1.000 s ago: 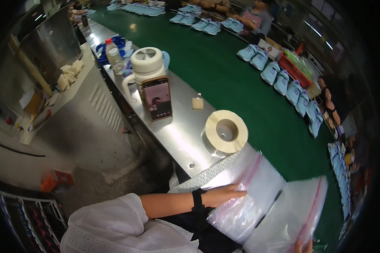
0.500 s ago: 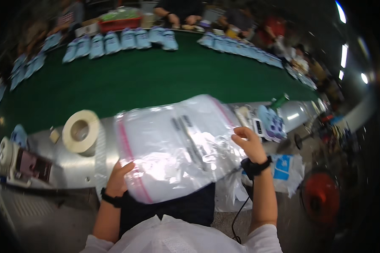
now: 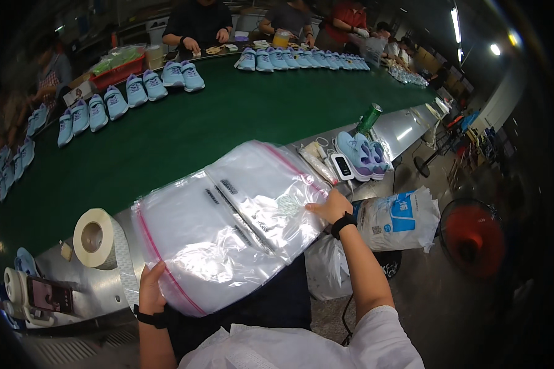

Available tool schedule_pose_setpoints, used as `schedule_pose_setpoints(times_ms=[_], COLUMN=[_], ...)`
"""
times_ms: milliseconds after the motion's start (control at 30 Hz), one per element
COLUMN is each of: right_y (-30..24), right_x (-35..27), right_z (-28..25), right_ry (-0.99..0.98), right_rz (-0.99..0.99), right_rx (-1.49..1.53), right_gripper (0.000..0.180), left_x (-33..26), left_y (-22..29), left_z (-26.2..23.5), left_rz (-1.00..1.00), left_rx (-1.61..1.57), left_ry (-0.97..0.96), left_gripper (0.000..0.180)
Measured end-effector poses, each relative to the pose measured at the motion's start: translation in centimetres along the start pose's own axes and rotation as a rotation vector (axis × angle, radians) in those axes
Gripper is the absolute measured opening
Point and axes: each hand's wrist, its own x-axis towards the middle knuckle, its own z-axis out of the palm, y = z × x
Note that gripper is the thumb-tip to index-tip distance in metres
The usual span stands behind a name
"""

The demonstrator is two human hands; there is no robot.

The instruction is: The person stands at a metal workstation in a factory setting, repeatedly tearing individual labels from a roll and affixing them to clear plastic bags containing light blue slippers. The person then places the labeled bags into a larger plastic bag. Other workers are visible in the background handling similar footwear.

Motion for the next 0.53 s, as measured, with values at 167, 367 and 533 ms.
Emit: schedule_pose_setpoints(times_ms=[167, 367, 533], right_y=[2.0, -13.3, -14.7], right_x=[0.8, -11.6, -15.1], right_z=[-0.8, -8.1, -8.3], right_ry=[0.157, -0.14, -0.42], right_rz=[-0.248, -0.774, -1.136], right_rx=[0.676, 0.719, 0.835], right_gripper=[0.029, 0.024, 0.04], left_x=[0.4, 0.5, 0.3], left_y=[-0.4, -0.3, -0.1], left_z=[0.6, -1.3, -0.5], left_rz=[-0.007, -0.008, 0.021], left_rx=[0.05, -0.112, -0.264], left_ry=[0.007, -0.047, -0.011], left_gripper=[0.036, 0.045, 0.07])
